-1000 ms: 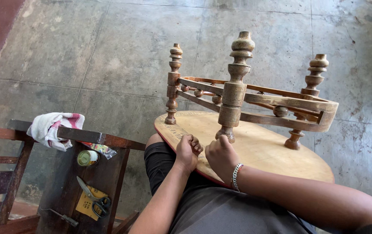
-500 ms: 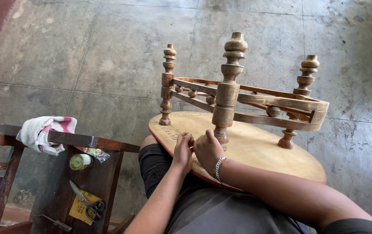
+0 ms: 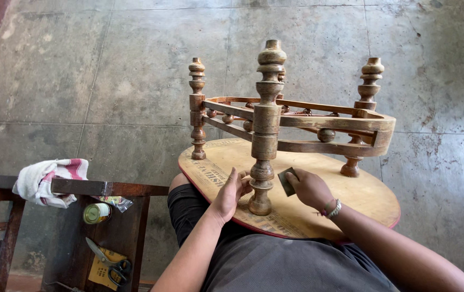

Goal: The person sands the wooden legs and support frame of a small table by hand using a piece of sandpaper.

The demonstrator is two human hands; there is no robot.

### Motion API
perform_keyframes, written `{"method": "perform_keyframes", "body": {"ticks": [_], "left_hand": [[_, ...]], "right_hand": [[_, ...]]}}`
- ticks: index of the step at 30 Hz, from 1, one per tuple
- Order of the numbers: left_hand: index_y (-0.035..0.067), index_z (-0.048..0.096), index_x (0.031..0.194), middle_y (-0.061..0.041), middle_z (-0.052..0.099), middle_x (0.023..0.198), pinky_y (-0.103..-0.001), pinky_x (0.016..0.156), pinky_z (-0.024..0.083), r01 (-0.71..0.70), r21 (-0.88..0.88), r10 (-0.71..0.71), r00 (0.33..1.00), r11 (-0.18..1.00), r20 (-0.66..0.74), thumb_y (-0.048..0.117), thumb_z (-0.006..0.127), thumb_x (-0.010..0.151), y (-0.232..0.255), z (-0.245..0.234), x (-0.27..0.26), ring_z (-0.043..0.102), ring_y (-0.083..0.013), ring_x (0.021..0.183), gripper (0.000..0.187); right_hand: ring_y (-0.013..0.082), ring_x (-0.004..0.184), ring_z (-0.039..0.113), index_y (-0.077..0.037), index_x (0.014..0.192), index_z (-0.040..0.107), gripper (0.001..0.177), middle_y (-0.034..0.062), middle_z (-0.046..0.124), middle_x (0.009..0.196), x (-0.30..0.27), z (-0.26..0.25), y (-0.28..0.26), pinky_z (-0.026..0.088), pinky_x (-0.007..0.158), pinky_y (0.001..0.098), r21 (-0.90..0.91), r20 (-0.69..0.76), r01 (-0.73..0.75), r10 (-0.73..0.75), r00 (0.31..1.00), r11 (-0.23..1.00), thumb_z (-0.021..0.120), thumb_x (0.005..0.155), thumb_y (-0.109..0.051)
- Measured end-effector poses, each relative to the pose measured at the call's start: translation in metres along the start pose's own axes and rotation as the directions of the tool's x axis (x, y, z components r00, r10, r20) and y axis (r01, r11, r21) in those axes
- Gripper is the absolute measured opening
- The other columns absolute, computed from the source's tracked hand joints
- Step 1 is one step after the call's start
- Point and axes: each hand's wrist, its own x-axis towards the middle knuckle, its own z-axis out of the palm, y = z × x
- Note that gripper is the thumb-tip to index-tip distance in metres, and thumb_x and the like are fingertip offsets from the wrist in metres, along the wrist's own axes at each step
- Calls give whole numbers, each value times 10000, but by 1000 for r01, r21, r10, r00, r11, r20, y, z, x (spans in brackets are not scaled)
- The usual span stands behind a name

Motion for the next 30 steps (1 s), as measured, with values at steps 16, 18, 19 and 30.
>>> {"method": "perform_keyframes", "body": {"ticks": [16, 18, 19, 30], "left_hand": [[45, 612, 1242, -121, 728, 1071, -413, 1002, 545, 170, 139, -185, 977, 976, 104, 76, 918, 646, 18, 27, 27, 701, -239, 1050, 670], [27, 645, 1182, -101, 754, 1033, -397, 988, 559, 229, 225, -272, 945, 947, 180, 47, 900, 682, 24, 12, 29, 718, -224, 1041, 562], [23, 662, 1161, -84, 764, 1032, -385, 991, 565, 280, 324, -342, 928, 904, 152, 54, 884, 706, 26, 9, 30, 721, -215, 1052, 507], [108, 344, 1476, -89, 675, 1256, -409, 1034, 515, 276, 872, 20, 950, 404, -311, 329, 770, 882, 32, 75, -41, 665, -252, 1187, 763]], "right_hand": [[350, 699, 690, -78, 932, 640, 304, 153, 705, 739, -57, -11, 3, 537, 684, 468, 41, -26, 327, -326, 945, 944, 523, 993, -352], [345, 711, 698, -80, 906, 633, 314, 149, 716, 745, -66, -25, 10, 541, 691, 469, 39, -52, 249, -247, 968, 968, 526, 986, -364], [343, 717, 702, -81, 893, 630, 320, 147, 721, 749, -68, -33, 16, 543, 694, 469, 39, -68, 204, -201, 977, 978, 528, 982, -371], [380, 785, 685, -69, 887, 671, 333, 171, 707, 816, -98, -67, 110, 530, 711, 480, 67, -480, -67, 90, 872, 996, 591, 970, -381]]}}
